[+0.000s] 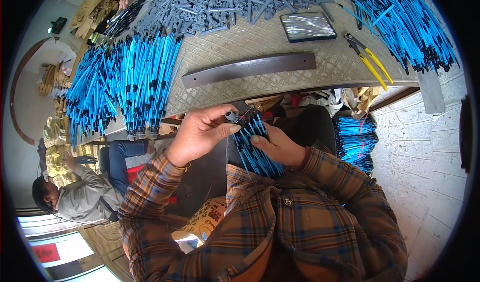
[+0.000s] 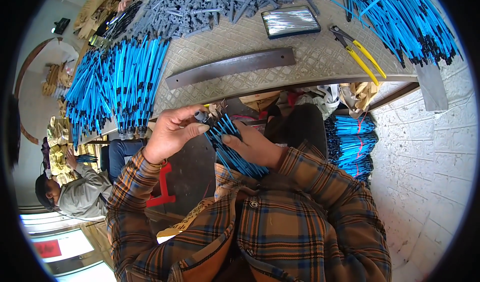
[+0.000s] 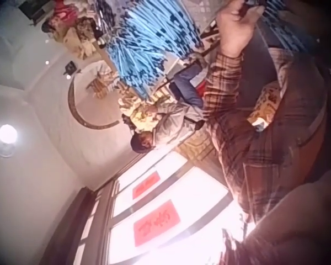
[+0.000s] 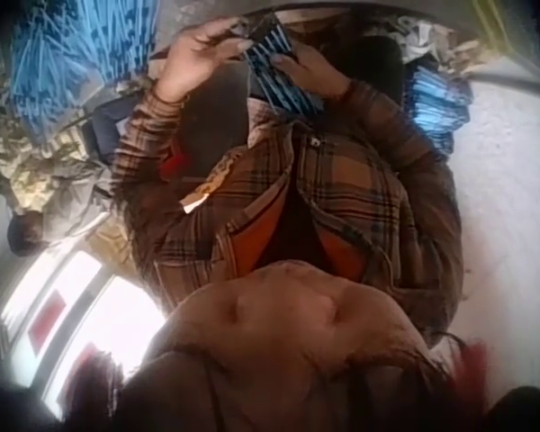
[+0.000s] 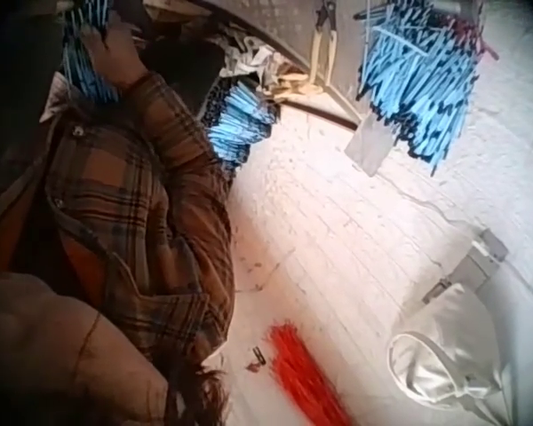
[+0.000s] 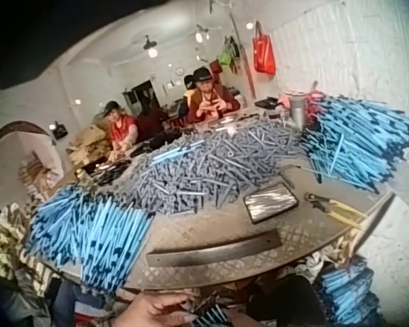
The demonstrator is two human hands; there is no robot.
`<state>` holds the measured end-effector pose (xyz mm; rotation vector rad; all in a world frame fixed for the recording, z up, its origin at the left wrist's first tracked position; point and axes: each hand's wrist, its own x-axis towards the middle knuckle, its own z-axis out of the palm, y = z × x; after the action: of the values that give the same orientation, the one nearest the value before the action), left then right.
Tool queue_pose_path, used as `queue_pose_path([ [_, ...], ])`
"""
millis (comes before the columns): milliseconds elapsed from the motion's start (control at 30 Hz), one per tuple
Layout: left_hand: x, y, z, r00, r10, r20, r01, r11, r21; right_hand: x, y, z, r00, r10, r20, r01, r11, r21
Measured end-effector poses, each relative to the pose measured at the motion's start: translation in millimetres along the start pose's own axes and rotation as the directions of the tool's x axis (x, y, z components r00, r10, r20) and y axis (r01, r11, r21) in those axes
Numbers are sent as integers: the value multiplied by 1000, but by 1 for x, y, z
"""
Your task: The person bundles small blue plastic components together by hand, then crimps them with a hand tool.
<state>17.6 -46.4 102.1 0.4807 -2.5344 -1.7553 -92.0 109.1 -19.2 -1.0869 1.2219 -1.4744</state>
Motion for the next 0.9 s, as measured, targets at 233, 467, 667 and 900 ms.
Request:
queue_pose_path([
  [233,1,-2,-10,989,84,125,-91,994,55,0,-4,-7,990,46,135,-47,999,5],
  [467,-8,6,3,998,-20,52,15,995,103,-3,-4,1,996,-17,83,24,996,-84],
  [667,-9,-2,19,984,63,-168,-46,994,99,-15,-12,16,990,9,-141,-35,983,-183],
  [900,1,7,10,999,38,-2,-38,999,2,-23,-17,20,958,-80,-274,3,964,-267],
])
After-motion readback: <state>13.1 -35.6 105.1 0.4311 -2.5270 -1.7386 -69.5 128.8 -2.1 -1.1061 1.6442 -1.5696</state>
